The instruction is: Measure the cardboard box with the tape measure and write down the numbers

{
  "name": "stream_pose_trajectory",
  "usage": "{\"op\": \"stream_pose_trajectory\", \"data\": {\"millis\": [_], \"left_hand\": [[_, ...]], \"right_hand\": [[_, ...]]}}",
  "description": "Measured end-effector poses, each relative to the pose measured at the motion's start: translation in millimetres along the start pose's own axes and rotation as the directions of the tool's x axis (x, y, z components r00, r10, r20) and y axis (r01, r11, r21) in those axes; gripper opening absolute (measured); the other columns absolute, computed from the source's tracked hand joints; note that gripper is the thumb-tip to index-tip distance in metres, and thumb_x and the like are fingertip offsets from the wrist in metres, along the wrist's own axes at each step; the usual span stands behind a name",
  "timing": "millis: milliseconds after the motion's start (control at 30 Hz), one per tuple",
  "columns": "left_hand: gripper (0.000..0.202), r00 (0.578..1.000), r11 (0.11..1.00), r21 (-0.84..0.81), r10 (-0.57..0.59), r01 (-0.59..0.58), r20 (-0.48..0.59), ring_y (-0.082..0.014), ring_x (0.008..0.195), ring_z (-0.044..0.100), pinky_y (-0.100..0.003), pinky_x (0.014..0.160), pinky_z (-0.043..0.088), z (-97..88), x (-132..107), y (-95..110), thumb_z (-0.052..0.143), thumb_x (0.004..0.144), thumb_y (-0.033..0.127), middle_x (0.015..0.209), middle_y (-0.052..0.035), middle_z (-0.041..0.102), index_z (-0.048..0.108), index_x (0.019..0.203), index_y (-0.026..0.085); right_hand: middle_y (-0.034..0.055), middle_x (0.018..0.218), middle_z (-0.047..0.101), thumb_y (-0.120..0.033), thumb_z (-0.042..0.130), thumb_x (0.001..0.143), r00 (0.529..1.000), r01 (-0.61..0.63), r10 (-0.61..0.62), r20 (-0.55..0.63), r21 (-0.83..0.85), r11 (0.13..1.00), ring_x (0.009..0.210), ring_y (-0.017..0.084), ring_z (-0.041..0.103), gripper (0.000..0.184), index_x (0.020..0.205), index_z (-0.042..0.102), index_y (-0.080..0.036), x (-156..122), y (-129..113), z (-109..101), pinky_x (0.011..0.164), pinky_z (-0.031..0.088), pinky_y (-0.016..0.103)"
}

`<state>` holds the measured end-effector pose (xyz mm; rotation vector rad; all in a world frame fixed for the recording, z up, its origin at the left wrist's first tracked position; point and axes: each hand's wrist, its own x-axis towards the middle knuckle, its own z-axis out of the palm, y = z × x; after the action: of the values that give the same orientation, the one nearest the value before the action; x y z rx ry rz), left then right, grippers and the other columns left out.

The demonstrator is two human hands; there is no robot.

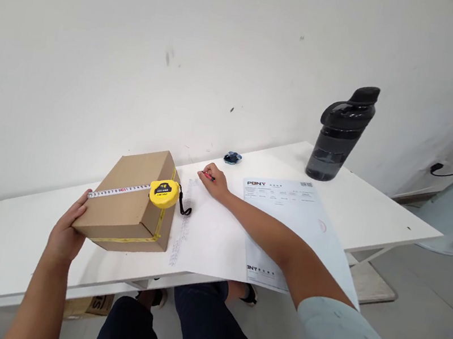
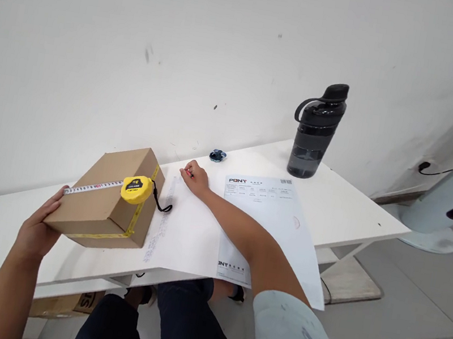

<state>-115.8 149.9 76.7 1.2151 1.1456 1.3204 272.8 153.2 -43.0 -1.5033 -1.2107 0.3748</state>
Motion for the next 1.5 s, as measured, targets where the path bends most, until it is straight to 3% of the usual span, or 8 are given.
{"op": "stream_pose_trajectory", "data": {"millis": [67, 233, 367, 467, 700, 867, 1133, 1500], "left_hand": [[0.045, 1.0, 1.0, 0.005, -0.003, 0.003, 0.012, -0.0263, 0.15, 0.04, -0.029, 0.123, 0.035, -0.9, 1, 0, 0.079, 0.072, 0.034, 0.145, 0.0063, 0.062, 0.078, 0.116, 0.029], [0.045, 1.0, 1.0, 0.003, -0.008, 0.008, 0.022, -0.0272, 0.151, 0.037, -0.03, 0.125, 0.033, -3.0, 2, -3, 0.079, 0.073, 0.036, 0.149, 0.0053, 0.059, 0.078, 0.117, 0.029], [0.043, 1.0, 1.0, -0.007, 0.005, -0.005, 0.013, -0.027, 0.15, 0.039, -0.03, 0.124, 0.033, -1.3, -1, -4, 0.077, 0.075, 0.036, 0.147, 0.0053, 0.061, 0.078, 0.117, 0.03], [0.039, 1.0, 1.0, 0.001, 0.006, -0.006, -0.004, -0.0273, 0.149, 0.041, -0.033, 0.127, 0.029, 0.1, -4, -4, 0.075, 0.077, 0.036, 0.145, 0.0059, 0.063, 0.078, 0.116, 0.031], [0.039, 1.0, 1.0, -0.012, -0.024, 0.024, 0.013, -0.028, 0.151, 0.038, -0.042, 0.131, 0.013, 4.5, -11, -1, 0.071, 0.082, 0.035, 0.147, 0.0057, 0.06, 0.076, 0.121, 0.032], [0.043, 0.999, 0.999, -0.015, -0.03, 0.031, 0.009, -0.029, 0.149, 0.04, -0.041, 0.13, 0.019, 5.4, -12, -1, 0.072, 0.081, 0.037, 0.145, 0.0036, 0.063, 0.075, 0.123, 0.03], [0.042, 0.999, 1.0, 0.023, -0.019, 0.018, 0.03, -0.0275, 0.147, 0.042, -0.029, 0.115, 0.046, 0.5, -9, -3, 0.072, 0.081, 0.039, 0.148, 0.0062, 0.06, 0.074, 0.122, 0.033], [0.042, 0.999, 1.0, 0.013, -0.022, 0.022, 0.042, -0.0266, 0.15, 0.039, -0.029, 0.118, 0.042, 0.5, -8, -4, 0.072, 0.082, 0.038, 0.148, 0.0069, 0.059, 0.074, 0.123, 0.032]], "right_hand": [[-0.0055, 0.068, 0.062, -0.045, 0.053, 0.09, 0.999, -0.026, 0.023, 0.036, 0.104, 0.994, 0.065, 0.016, 0.061, 0.025, 0.105, 0.053, -0.025, 0, 4, 3, 0.064, 0.047, 0.027], [-0.0007, 0.084, 0.071, -0.041, 0.06, 0.085, 0.981, -0.083, 0.033, 0.194, 0.255, 0.963, 0.058, 0.013, 0.062, 0.029, 0.108, 0.061, -0.023, 2, 4, 9, 0.058, 0.051, 0.027], [-0.0003, 0.067, 0.067, -0.029, 0.065, 0.079, 0.971, -0.128, 0.076, 0.228, 0.225, 0.966, 0.055, 0.013, 0.057, 0.009, 0.078, 0.065, -0.02, 0, -1, 10, 0.056, 0.046, 0.027], [-0.0007, 0.062, 0.063, -0.022, 0.065, 0.075, 0.974, -0.121, 0.079, 0.212, 0.193, 0.974, 0.06, 0.014, 0.057, 0.014, 0.062, 0.059, -0.021, 0, -3, 9, 0.061, 0.044, 0.027], [-0.0005, 0.065, 0.065, -0.022, 0.061, 0.079, 0.97, -0.126, 0.088, 0.228, 0.156, 0.98, 0.063, 0.014, 0.058, 0.016, 0.063, 0.061, -0.02, 2, -1, 12, 0.063, 0.042, 0.026], [-0.0003, 0.067, 0.066, -0.022, 0.062, 0.078, 0.969, -0.13, 0.099, 0.226, 0.127, 0.983, 0.065, 0.015, 0.058, 0.015, 0.064, 0.061, -0.02, 3, 0, 13, 0.063, 0.042, 0.026], [-0.0011, 0.061, 0.064, -0.02, 0.063, 0.077, 0.964, -0.135, 0.1, 0.246, 0.131, 0.982, 0.063, 0.015, 0.059, 0.013, 0.064, 0.062, -0.02, 4, 1, 10, 0.061, 0.043, 0.026], [-0.0015, 0.063, 0.063, -0.02, 0.062, 0.077, 0.968, -0.143, 0.11, 0.226, 0.134, 0.981, 0.064, 0.015, 0.058, 0.014, 0.063, 0.06, -0.02, 3, 1, 9, 0.062, 0.043, 0.026]]}}
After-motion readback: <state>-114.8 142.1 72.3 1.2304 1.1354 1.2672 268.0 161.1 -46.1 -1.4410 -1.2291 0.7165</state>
